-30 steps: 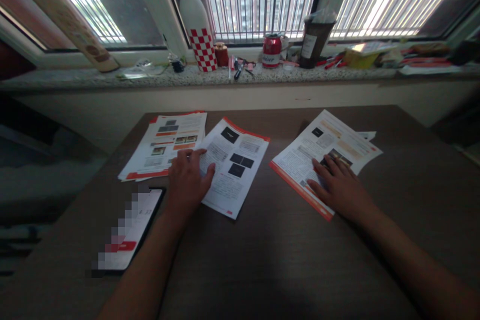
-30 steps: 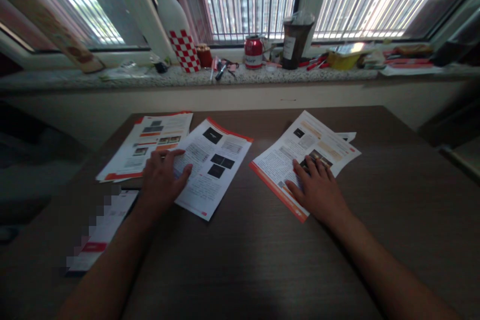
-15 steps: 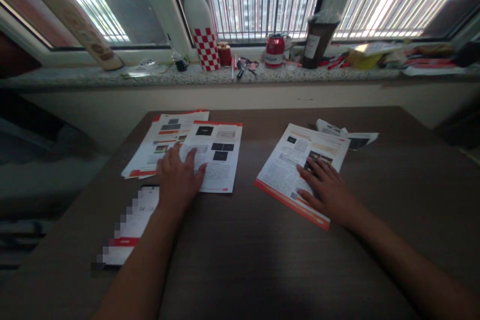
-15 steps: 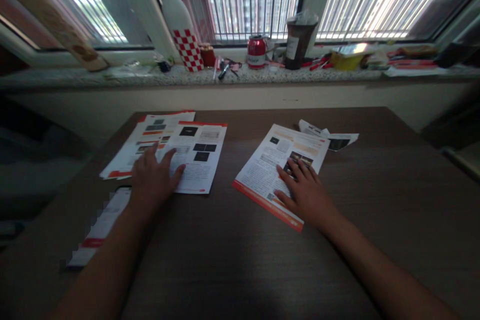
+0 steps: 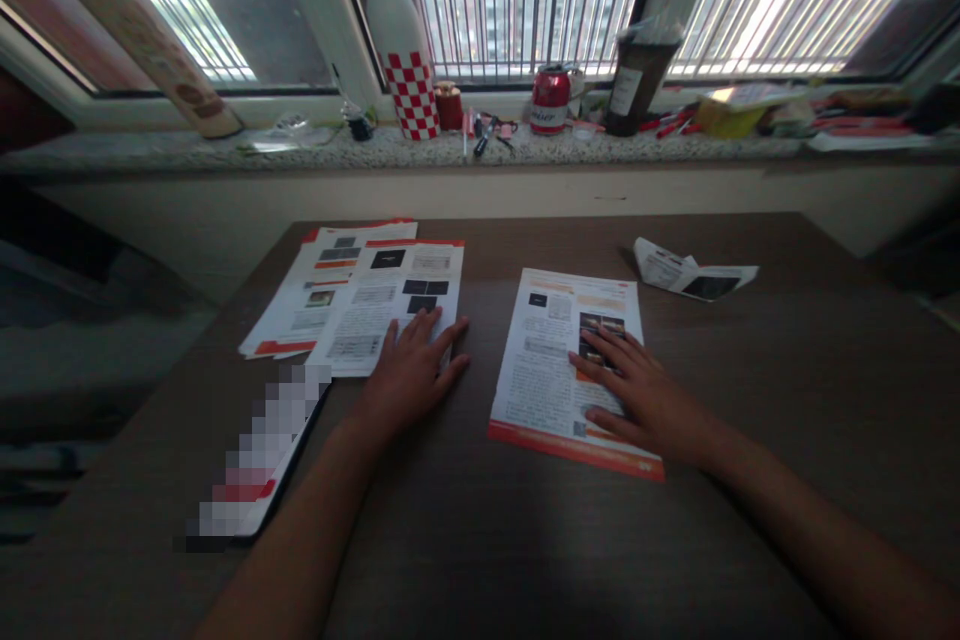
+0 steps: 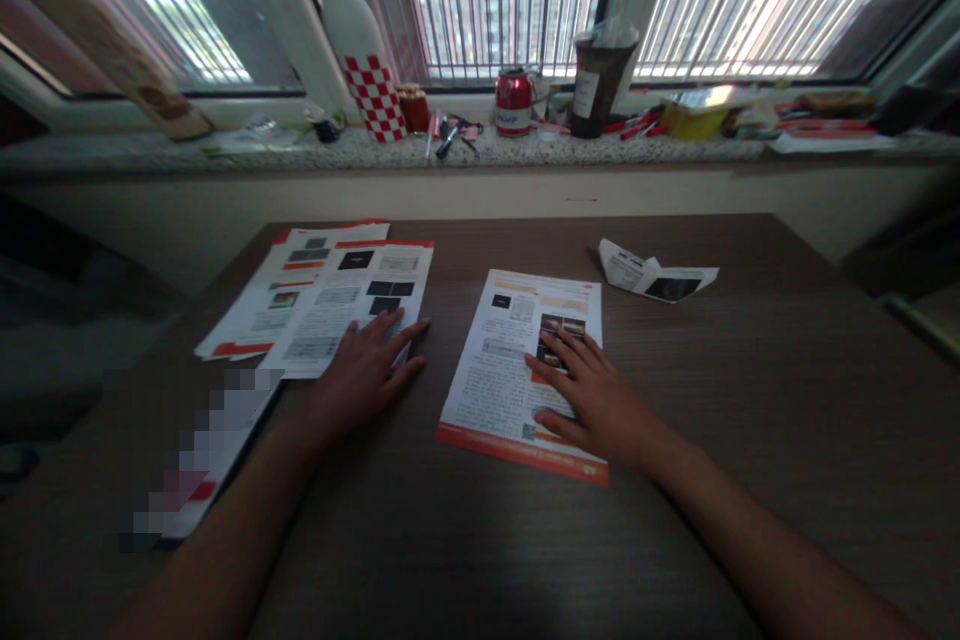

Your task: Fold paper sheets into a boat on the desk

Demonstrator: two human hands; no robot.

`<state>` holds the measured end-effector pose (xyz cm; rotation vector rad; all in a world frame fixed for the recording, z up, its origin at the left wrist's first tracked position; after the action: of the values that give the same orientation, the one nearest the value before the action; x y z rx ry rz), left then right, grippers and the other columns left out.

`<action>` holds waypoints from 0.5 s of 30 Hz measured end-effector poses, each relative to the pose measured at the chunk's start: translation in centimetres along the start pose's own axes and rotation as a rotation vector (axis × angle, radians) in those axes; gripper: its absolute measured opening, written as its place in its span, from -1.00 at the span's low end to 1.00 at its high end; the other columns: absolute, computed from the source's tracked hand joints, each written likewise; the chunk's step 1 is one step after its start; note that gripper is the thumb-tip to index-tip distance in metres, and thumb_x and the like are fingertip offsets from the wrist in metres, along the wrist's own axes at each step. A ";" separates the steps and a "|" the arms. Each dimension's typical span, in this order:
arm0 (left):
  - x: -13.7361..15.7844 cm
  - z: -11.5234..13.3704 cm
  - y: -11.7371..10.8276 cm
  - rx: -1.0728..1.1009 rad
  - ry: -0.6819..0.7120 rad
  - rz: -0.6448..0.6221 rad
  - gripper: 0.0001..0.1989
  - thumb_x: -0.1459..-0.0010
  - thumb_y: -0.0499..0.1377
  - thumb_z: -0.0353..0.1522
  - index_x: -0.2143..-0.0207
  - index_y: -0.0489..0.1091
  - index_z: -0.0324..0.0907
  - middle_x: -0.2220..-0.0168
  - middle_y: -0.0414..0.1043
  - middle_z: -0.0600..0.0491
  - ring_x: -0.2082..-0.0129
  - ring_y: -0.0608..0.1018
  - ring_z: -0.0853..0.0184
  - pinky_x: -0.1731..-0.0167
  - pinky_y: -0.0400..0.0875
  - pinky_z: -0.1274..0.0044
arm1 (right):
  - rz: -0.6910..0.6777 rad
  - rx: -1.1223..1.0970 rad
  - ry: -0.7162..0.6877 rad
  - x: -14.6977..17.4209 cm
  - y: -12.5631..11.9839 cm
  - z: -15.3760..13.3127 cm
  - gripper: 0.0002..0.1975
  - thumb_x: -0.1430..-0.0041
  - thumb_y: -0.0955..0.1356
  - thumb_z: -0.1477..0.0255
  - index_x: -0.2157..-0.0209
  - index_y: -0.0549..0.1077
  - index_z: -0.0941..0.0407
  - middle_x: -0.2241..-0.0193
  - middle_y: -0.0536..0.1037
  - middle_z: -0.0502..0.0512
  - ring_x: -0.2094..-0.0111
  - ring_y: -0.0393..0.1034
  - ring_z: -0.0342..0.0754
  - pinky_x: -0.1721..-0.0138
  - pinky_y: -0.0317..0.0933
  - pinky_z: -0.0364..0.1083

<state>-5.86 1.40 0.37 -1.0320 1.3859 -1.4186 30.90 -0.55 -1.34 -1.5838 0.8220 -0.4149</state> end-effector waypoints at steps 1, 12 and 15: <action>-0.2 -0.2 0.0 -0.020 -0.024 0.011 -0.44 -0.48 0.04 -0.14 -0.45 0.18 -0.02 -0.47 0.11 -0.18 -0.47 0.15 -0.13 -0.38 0.00 -0.10 | 0.002 -0.019 -0.003 0.0 0.0 -0.1 -0.28 -0.39 0.37 0.09 -0.46 0.14 -0.08 -0.52 0.01 0.17 -0.50 -0.13 0.36 -0.42 -0.01 0.41; -0.9 -1.4 0.3 -0.095 -0.177 0.137 -0.49 -0.52 -0.13 -0.29 -0.41 0.23 -0.19 -0.47 0.09 -0.27 -0.44 0.20 -0.19 -0.31 0.12 -0.17 | 0.008 -0.112 -0.020 -0.2 -1.2 0.0 -0.33 -0.40 0.36 0.13 -0.44 0.18 -0.05 -0.46 0.17 0.23 -0.49 -0.06 0.33 -0.38 0.08 0.43; -1.0 -1.5 0.0 -0.040 -0.133 0.198 -0.50 -0.51 -0.09 -0.30 -0.38 0.25 -0.25 -0.45 0.13 -0.29 -0.43 0.22 -0.18 -0.33 0.15 -0.10 | 0.003 -0.110 0.006 0.0 -1.5 0.3 -0.34 -0.40 0.36 0.10 -0.43 0.21 -0.06 -0.45 0.20 0.21 -0.47 0.00 0.32 -0.38 0.10 0.41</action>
<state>-6.98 2.80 0.30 -0.9676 1.3831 -1.1621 31.54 -0.34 -0.01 -1.6837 0.8640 -0.3779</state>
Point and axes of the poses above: each hand's wrist, its own x-axis away from the middle knuckle, its own y-axis out of the palm, z = x × y, the point moved 1 cm from there along -x, towards the middle knuckle
